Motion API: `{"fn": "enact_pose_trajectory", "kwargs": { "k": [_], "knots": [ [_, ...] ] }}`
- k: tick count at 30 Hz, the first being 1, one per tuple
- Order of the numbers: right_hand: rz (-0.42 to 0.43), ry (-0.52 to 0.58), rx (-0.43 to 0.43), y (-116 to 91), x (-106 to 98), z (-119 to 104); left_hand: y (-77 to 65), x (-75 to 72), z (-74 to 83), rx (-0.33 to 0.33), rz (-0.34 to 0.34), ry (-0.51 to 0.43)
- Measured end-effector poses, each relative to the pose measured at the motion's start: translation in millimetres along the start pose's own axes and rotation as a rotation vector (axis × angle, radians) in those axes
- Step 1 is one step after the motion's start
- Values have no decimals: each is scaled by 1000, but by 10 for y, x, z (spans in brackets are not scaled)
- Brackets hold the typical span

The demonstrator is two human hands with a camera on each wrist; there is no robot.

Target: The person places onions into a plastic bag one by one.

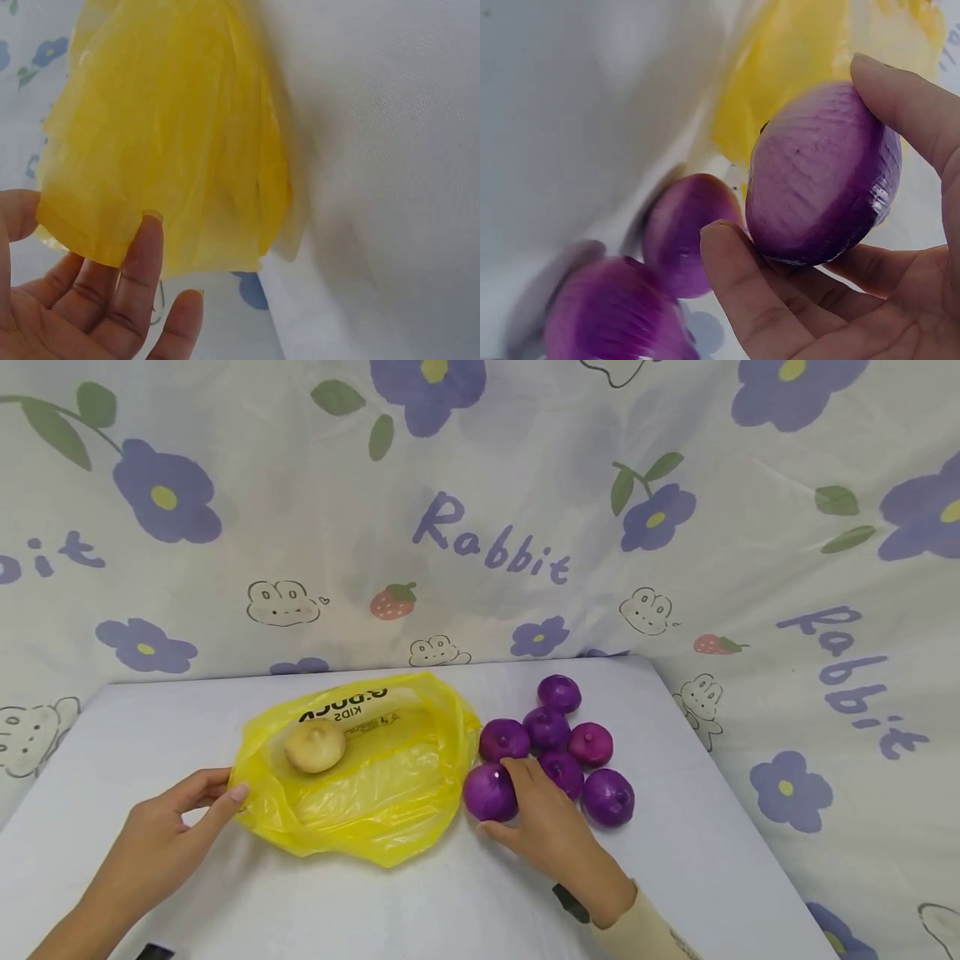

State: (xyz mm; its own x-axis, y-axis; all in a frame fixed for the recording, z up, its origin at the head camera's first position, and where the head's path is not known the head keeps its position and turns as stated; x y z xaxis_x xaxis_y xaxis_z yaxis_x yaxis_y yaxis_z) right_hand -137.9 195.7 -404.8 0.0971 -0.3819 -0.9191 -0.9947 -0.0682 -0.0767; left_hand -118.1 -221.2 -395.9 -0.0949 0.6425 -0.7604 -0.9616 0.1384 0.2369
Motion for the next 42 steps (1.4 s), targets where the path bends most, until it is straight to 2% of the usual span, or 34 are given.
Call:
{"fn": "enact_pose_trajectory", "kwargs": {
  "k": [8, 15, 21, 31, 42],
  "knots": [
    [72, 31, -101, -21, -125, -120, -46, 6, -38, -8, 1, -10],
    [90, 57, -97, -42, -167, -156, -24, 0, -16, -9, 10, -23],
    [137, 76, -141, -47, -231, -217, -8, 6, -10, -7, 7, -29],
    [82, 75, -188, -17, -314, -501, 7, 9, 4, -9, -2, -34],
    [31, 48, -243, 90, -299, -736, 12, 8, 16, -32, -33, -27]
  ]
}}
Point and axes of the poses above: each hand's wrist, its own y-axis towards the middle knuckle, its own x-axis out of the palm, z = x × y, the point moved 4 cm from there along y, towards the middle knuckle, and after that the axes turned 11 degrees about x, right-handed, at the moved point
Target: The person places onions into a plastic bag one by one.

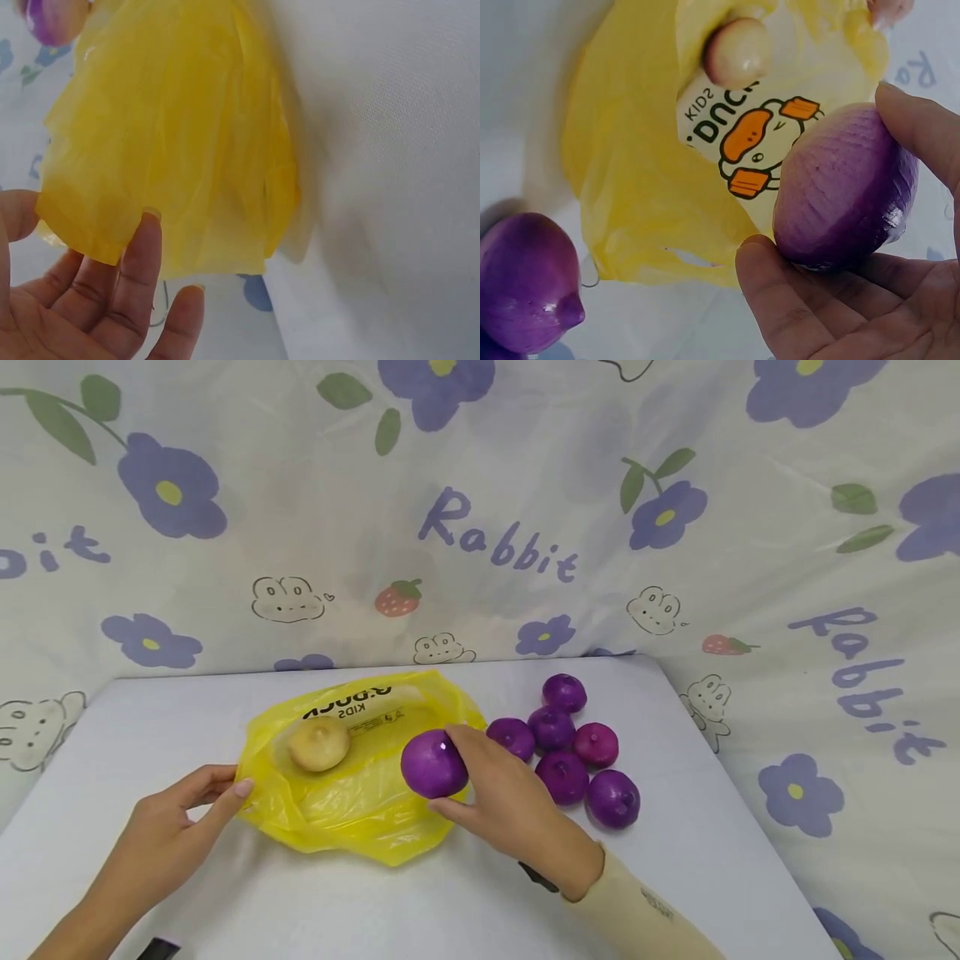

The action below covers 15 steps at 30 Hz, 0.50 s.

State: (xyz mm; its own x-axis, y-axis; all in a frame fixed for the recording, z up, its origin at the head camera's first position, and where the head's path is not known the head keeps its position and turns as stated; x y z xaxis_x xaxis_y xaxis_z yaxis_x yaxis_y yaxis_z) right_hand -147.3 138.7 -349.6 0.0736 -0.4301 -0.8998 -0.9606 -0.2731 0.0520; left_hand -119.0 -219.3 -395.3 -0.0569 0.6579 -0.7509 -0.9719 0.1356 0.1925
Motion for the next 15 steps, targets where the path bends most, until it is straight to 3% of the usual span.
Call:
{"fn": "enact_pose_trajectory", "kwargs": {
  "k": [15],
  "knots": [
    [-37, 24, -45, 143, 48, -144, 5, 15, 7, 8, 18, -2]
  ]
}}
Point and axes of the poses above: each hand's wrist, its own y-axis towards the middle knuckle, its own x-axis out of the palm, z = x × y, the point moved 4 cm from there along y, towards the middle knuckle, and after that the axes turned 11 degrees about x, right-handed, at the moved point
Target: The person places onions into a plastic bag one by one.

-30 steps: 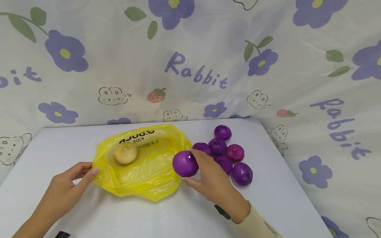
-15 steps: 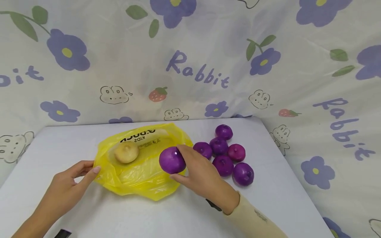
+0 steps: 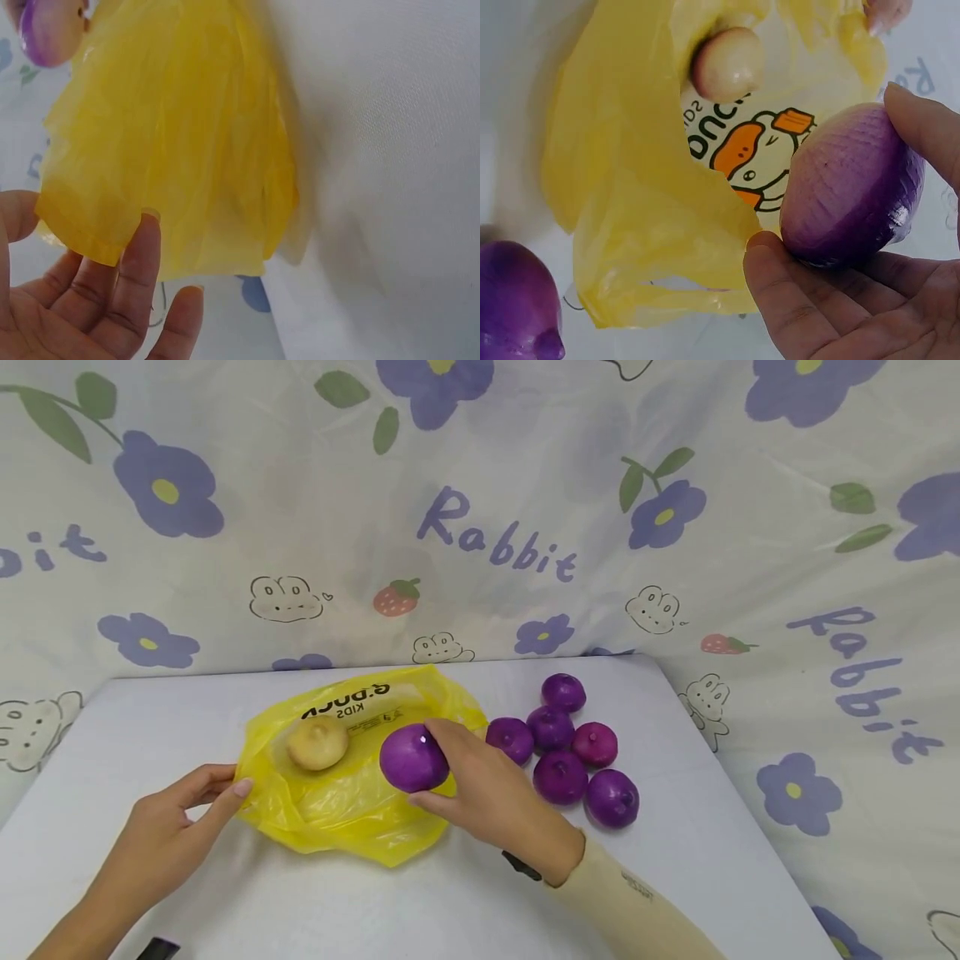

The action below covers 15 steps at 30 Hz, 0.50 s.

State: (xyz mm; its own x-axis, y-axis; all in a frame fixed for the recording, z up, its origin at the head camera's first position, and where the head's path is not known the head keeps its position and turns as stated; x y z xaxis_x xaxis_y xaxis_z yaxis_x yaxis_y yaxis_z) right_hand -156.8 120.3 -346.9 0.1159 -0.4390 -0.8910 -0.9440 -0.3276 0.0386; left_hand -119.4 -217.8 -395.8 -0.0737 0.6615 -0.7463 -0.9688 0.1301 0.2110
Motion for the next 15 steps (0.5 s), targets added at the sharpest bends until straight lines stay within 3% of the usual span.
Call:
{"fn": "enact_pose_trajectory", "kwargs": {
  "k": [15],
  "knots": [
    [-58, 30, -46, 129, 126, -158, 9, -3, 2, -1, -2, -3]
  ]
}}
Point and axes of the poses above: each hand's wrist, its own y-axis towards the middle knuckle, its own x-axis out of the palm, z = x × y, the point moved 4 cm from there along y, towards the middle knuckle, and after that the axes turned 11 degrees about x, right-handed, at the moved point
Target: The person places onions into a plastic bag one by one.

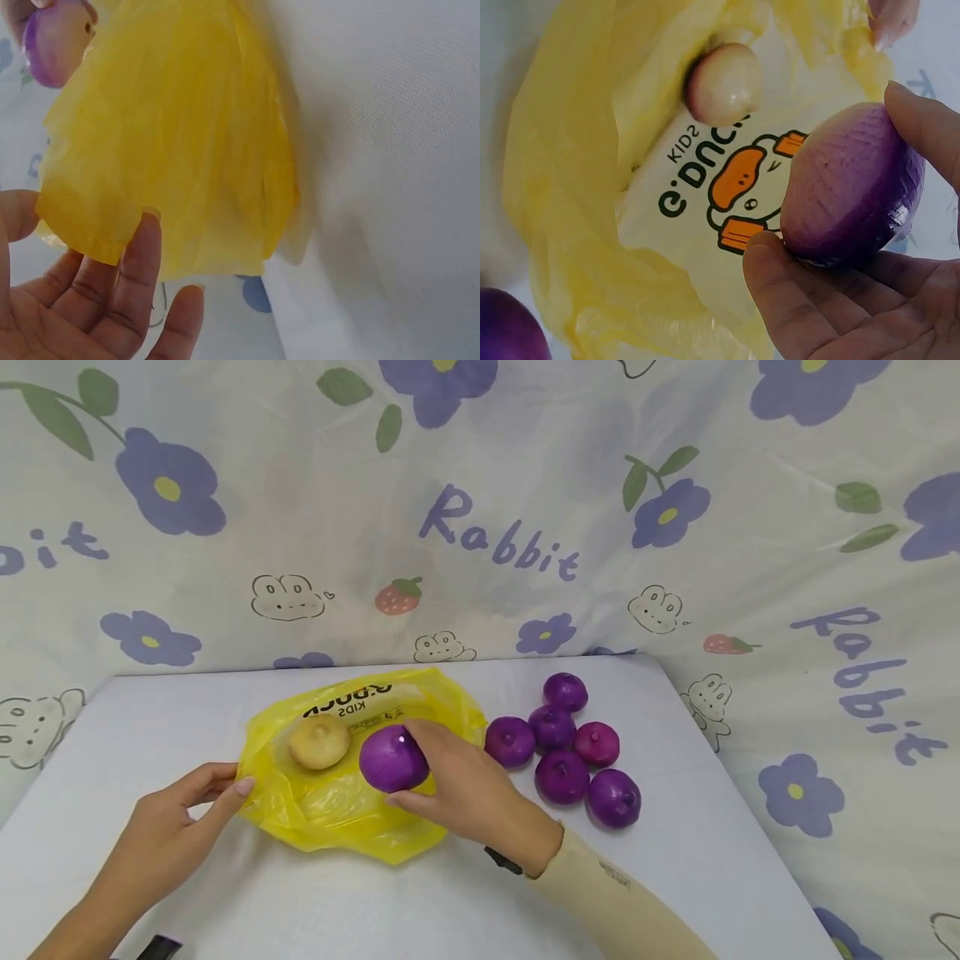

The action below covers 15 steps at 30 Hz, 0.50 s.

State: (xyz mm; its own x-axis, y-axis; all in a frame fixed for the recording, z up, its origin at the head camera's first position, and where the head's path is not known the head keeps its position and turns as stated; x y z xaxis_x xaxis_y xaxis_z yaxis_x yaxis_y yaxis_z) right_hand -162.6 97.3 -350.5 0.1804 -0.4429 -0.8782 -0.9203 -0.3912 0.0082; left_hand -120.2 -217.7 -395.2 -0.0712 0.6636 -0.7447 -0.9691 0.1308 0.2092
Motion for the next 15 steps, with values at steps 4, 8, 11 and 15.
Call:
{"fn": "enact_pose_trajectory", "kwargs": {
  "k": [4, 8, 11, 15],
  "knots": [
    [-16, -10, 8, 97, 72, -12, -1, -12, 13, -8, -6, 6],
    [-36, -10, 5, 199, 151, -25, -9, -13, 20, -20, -19, 3],
    [-44, -9, -2, 271, 204, -29, -16, -18, 23, -18, -21, -1],
    [-32, -11, -9, 367, 259, -30, -17, -31, 27, -10, -12, 5]
  ]
}}
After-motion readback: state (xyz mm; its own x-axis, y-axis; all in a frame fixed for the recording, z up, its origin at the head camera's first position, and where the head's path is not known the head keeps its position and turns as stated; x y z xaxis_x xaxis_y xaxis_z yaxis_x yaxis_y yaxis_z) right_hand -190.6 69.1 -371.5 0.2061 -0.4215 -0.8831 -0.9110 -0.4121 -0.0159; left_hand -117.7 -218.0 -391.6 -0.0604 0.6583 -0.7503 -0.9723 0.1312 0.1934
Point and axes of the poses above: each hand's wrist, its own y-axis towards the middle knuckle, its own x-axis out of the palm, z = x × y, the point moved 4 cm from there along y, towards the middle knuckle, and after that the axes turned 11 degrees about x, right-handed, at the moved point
